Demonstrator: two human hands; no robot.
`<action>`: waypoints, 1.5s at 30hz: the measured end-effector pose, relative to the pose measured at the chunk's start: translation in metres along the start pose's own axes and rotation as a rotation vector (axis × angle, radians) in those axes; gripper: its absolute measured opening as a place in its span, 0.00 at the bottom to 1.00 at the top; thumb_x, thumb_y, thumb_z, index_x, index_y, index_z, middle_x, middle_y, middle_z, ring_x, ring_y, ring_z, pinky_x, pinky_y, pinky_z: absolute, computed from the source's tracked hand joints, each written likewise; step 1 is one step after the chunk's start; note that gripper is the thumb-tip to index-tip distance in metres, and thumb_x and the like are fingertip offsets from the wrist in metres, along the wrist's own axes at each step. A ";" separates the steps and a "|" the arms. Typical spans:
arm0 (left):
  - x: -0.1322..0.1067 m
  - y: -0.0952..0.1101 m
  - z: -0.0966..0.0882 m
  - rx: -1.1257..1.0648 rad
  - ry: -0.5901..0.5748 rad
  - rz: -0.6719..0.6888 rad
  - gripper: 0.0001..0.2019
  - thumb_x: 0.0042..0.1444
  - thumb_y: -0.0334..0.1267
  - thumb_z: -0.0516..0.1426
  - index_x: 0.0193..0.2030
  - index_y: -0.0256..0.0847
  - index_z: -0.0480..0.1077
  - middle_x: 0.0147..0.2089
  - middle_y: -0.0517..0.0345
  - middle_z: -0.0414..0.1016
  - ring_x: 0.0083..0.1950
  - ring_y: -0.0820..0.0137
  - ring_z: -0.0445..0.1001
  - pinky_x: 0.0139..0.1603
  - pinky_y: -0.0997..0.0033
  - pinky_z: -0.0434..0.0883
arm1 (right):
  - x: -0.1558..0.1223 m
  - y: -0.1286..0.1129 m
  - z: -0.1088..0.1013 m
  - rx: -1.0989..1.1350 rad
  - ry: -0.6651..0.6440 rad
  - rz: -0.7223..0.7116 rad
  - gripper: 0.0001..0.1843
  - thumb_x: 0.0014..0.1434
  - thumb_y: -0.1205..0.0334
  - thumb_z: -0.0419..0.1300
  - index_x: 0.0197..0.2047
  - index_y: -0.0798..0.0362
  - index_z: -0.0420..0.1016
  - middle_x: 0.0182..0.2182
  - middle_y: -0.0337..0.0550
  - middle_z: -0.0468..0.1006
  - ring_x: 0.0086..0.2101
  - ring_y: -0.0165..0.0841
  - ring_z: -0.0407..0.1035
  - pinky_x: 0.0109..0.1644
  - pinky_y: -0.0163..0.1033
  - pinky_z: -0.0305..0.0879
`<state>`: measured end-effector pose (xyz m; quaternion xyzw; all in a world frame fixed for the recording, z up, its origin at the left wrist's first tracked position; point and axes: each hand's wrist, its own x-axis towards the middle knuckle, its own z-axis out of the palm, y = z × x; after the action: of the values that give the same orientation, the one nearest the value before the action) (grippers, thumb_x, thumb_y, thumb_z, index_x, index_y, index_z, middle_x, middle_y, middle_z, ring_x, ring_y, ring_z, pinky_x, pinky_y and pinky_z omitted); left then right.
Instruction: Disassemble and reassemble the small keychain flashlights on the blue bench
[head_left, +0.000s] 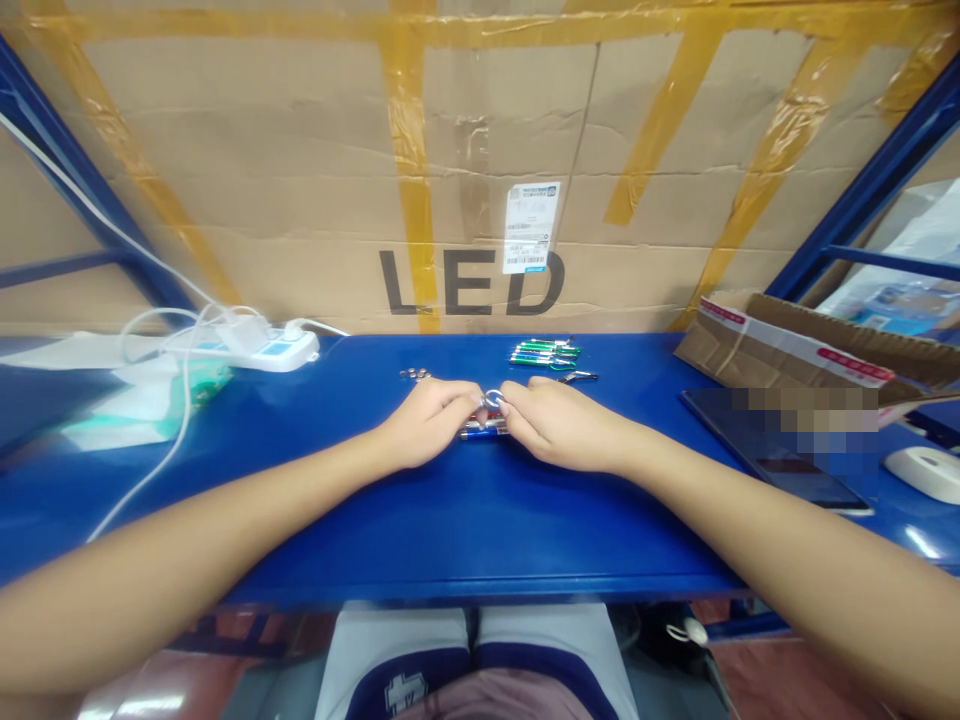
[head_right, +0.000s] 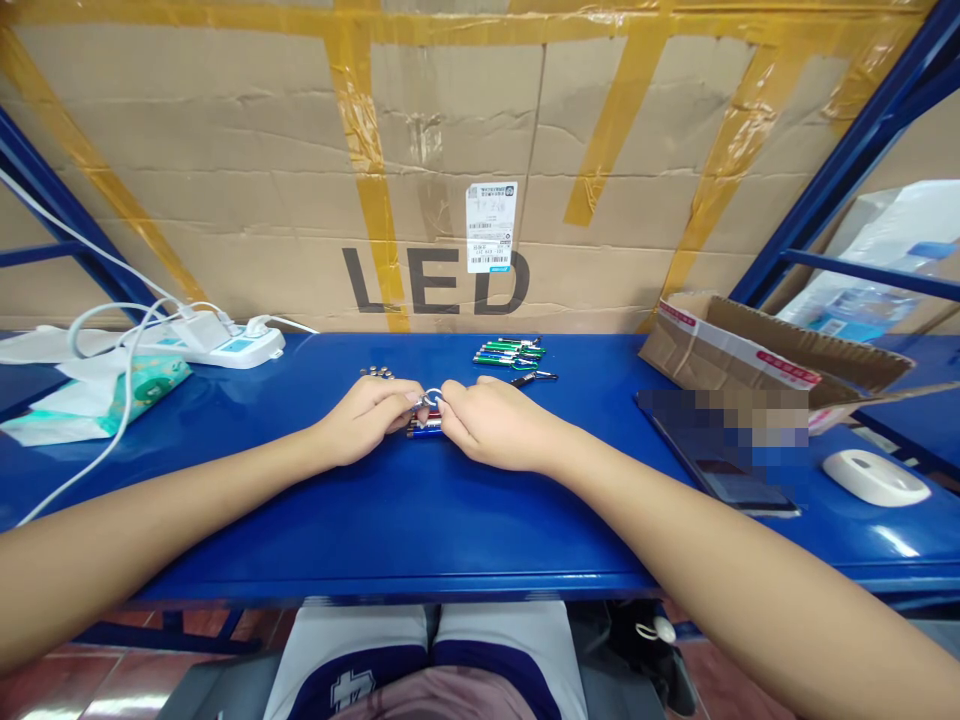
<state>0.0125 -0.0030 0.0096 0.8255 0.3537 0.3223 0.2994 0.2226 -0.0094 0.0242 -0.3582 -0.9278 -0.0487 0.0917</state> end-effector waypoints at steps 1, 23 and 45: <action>0.000 0.000 0.000 -0.008 0.002 -0.003 0.19 0.67 0.42 0.47 0.30 0.38 0.72 0.22 0.62 0.67 0.27 0.73 0.66 0.32 0.74 0.64 | 0.000 -0.001 0.000 -0.008 0.000 0.009 0.17 0.71 0.59 0.41 0.35 0.53 0.65 0.26 0.43 0.71 0.25 0.34 0.57 0.33 0.40 0.49; 0.004 0.009 0.003 -0.449 -0.240 -0.301 0.22 0.56 0.54 0.62 0.25 0.35 0.72 0.19 0.57 0.74 0.17 0.76 0.69 0.19 0.77 0.67 | 0.001 -0.002 0.000 -0.025 -0.004 0.067 0.15 0.71 0.60 0.41 0.37 0.53 0.65 0.30 0.47 0.74 0.25 0.36 0.60 0.35 0.40 0.53; -0.001 0.002 0.005 0.211 0.127 0.171 0.10 0.61 0.42 0.61 0.41 0.40 0.81 0.30 0.60 0.78 0.30 0.74 0.71 0.33 0.75 0.65 | 0.004 0.007 0.005 0.773 0.077 0.095 0.17 0.71 0.57 0.41 0.33 0.50 0.61 0.30 0.39 0.67 0.32 0.32 0.62 0.40 0.40 0.61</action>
<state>0.0168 -0.0062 0.0073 0.8575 0.3321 0.3591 0.1594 0.2238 -0.0014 0.0200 -0.3375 -0.8561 0.2953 0.2569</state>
